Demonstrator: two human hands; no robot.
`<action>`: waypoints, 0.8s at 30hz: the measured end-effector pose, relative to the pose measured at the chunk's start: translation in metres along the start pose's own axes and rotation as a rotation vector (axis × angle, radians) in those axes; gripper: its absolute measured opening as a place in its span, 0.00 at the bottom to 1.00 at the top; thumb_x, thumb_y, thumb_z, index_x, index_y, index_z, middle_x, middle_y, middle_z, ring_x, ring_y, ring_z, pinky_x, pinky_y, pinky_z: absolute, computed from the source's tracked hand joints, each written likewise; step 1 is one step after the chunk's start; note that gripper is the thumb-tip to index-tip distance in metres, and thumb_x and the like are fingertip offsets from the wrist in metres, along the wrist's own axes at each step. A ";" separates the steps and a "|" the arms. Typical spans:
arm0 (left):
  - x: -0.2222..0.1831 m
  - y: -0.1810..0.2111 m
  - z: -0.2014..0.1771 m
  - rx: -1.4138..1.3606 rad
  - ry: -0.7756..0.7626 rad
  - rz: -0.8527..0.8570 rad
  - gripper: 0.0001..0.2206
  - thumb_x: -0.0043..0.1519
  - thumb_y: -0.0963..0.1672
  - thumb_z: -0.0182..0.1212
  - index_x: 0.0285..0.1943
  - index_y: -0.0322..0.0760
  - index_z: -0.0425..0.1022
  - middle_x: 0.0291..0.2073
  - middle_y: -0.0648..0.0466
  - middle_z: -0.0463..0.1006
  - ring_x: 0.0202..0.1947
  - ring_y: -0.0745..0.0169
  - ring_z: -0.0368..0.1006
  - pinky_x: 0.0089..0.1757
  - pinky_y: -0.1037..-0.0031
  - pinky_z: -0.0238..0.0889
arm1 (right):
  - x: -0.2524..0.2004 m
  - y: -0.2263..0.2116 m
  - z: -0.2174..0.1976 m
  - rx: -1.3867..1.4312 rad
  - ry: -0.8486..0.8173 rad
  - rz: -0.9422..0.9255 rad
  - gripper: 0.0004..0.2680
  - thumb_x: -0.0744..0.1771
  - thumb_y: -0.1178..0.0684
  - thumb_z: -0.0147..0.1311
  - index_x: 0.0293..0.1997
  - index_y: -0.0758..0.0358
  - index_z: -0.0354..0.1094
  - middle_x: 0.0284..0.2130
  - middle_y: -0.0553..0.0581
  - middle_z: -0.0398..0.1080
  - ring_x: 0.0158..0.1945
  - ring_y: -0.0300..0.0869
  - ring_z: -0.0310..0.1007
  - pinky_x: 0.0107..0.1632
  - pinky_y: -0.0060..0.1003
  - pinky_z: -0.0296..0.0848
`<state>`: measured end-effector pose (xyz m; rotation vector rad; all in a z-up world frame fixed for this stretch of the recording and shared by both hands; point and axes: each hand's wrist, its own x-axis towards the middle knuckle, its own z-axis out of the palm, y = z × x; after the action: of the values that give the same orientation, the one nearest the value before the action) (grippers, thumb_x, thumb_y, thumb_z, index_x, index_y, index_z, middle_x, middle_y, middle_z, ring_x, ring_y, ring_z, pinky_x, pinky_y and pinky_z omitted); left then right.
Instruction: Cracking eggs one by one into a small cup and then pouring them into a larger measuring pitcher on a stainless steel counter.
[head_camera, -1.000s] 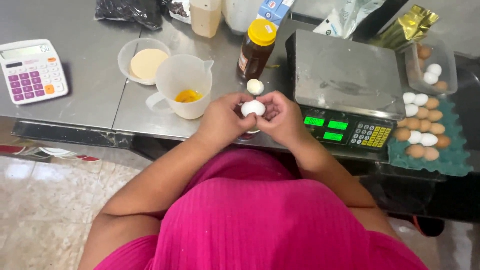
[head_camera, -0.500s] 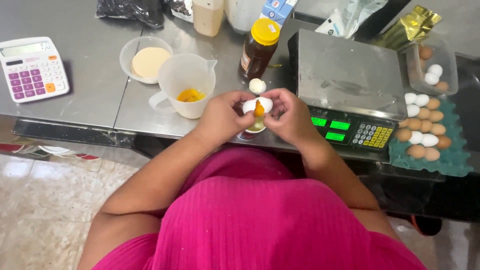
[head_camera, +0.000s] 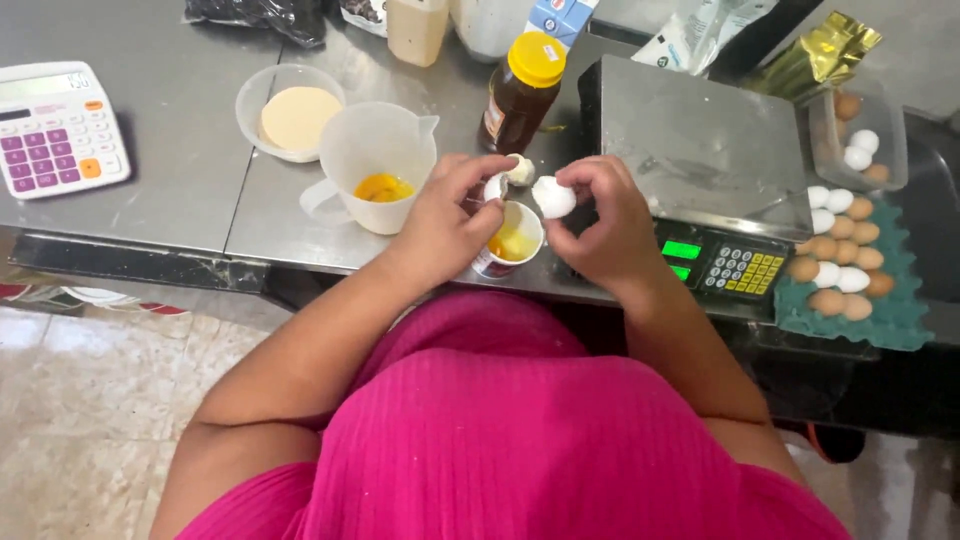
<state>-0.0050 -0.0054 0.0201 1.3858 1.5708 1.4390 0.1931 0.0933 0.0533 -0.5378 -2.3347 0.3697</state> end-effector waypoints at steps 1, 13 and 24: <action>0.001 0.001 0.002 -0.023 0.009 0.032 0.18 0.60 0.39 0.60 0.61 0.42 0.77 0.49 0.44 0.73 0.47 0.46 0.78 0.49 0.65 0.76 | 0.000 0.003 0.003 0.103 -0.073 0.104 0.16 0.60 0.62 0.66 0.51 0.63 0.67 0.42 0.57 0.70 0.41 0.47 0.74 0.46 0.38 0.77; 0.007 0.006 0.007 0.420 0.079 0.532 0.22 0.70 0.45 0.58 0.70 0.28 0.64 0.56 0.33 0.72 0.59 0.32 0.71 0.60 0.52 0.62 | 0.015 0.033 0.038 0.438 -0.156 0.310 0.22 0.65 0.62 0.65 0.66 0.70 0.62 0.47 0.63 0.63 0.51 0.53 0.76 0.51 0.42 0.80; -0.031 -0.054 0.023 0.369 -0.100 0.394 0.57 0.45 0.49 0.83 0.78 0.24 0.44 0.68 0.26 0.57 0.69 0.23 0.56 0.67 0.45 0.50 | 0.071 0.047 0.079 -0.463 -0.565 0.671 0.18 0.67 0.47 0.62 0.61 0.56 0.65 0.48 0.60 0.75 0.56 0.52 0.76 0.56 0.48 0.73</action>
<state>0.0092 -0.0196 -0.0431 2.0437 1.6158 1.3049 0.1036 0.1594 0.0190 -1.6379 -2.7292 0.3032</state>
